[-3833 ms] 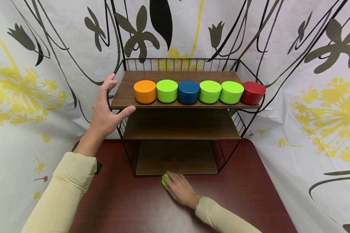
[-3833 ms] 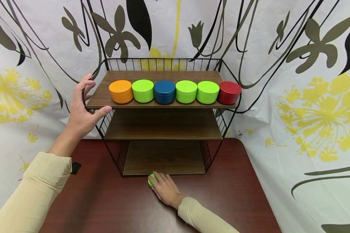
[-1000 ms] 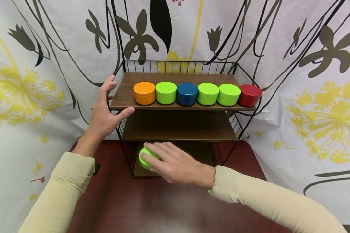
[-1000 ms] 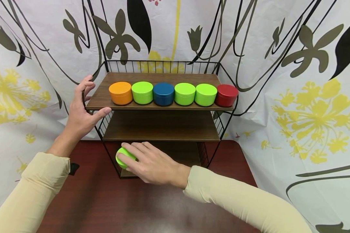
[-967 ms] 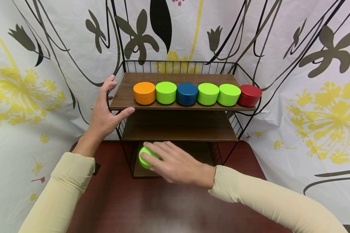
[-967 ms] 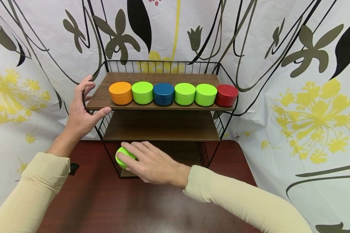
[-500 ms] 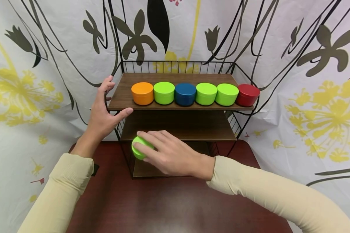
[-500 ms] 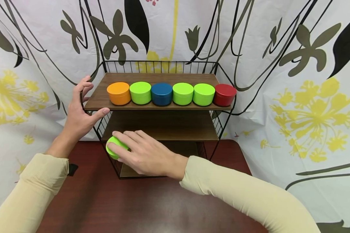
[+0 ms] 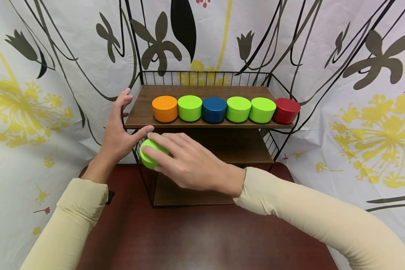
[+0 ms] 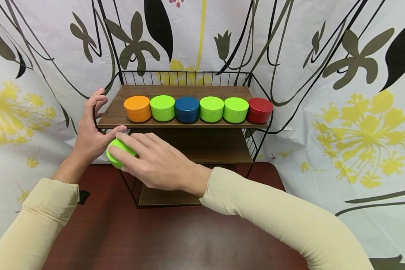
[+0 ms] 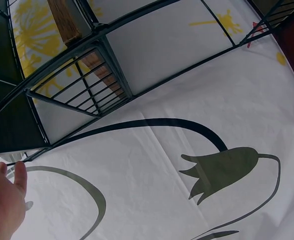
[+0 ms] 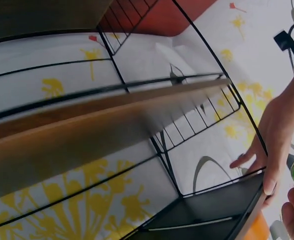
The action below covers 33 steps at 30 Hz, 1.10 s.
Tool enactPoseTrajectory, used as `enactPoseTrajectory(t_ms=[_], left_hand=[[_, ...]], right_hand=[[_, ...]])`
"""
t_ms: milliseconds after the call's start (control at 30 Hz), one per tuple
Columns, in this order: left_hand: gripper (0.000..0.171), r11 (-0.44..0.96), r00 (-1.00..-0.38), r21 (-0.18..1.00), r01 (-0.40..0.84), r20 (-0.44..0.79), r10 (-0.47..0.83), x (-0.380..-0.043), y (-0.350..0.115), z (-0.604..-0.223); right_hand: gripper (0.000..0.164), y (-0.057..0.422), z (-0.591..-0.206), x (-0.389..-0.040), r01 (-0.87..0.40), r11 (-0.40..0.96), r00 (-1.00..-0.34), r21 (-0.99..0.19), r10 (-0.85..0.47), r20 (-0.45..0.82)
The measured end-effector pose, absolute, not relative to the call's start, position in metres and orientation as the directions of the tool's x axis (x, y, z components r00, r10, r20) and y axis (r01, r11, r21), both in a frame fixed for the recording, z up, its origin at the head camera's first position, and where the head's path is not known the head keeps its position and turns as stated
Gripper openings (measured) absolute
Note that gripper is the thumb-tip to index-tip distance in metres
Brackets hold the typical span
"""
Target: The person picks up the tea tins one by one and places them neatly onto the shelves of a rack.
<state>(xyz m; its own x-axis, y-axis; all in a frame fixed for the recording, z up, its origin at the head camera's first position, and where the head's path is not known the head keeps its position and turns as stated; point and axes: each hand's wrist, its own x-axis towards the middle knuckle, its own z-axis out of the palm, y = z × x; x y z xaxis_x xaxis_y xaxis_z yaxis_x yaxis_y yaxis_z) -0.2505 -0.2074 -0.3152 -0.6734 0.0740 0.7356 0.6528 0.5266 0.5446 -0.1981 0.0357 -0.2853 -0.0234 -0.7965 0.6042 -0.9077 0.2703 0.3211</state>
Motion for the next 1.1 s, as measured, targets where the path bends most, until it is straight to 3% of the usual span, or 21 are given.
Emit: enactPoseTrajectory(t_ms=[200, 367, 633, 867, 1100], left_hand=[[0.088, 0.512, -0.666, 0.542, 0.667, 0.742, 0.082, -0.25, -0.208, -0.314], [0.092, 0.505, -0.671, 0.549, 0.666, 0.737, 0.084, -0.25, -0.206, -0.313], [0.081, 0.509, -0.658, 0.533, 0.676, 0.747, 0.091, -0.252, -0.207, -0.314], [0.093, 0.514, -0.638, 0.512, 0.689, 0.764, 0.093, -0.253, -0.208, -0.315], [0.088, 0.522, -0.627, 0.497, 0.693, 0.773, 0.096, -0.252, -0.208, -0.315]], right_hand=[[0.04, 0.026, -0.273, -0.203, -0.904, 0.282, -0.012, 0.321, -0.768, 0.641], [0.04, 0.021, -0.267, -0.209, -0.887, 0.336, -0.048, 0.316, -0.749, 0.661], [0.038, 0.012, -0.255, -0.22, -0.871, 0.392, -0.079, 0.298, -0.709, 0.701], [0.038, 0.002, -0.247, -0.228, -0.848, 0.439, -0.116, 0.296, -0.699, 0.706], [0.037, -0.007, -0.241, -0.234, -0.836, 0.468, -0.167, 0.287, -0.715, 0.679]])
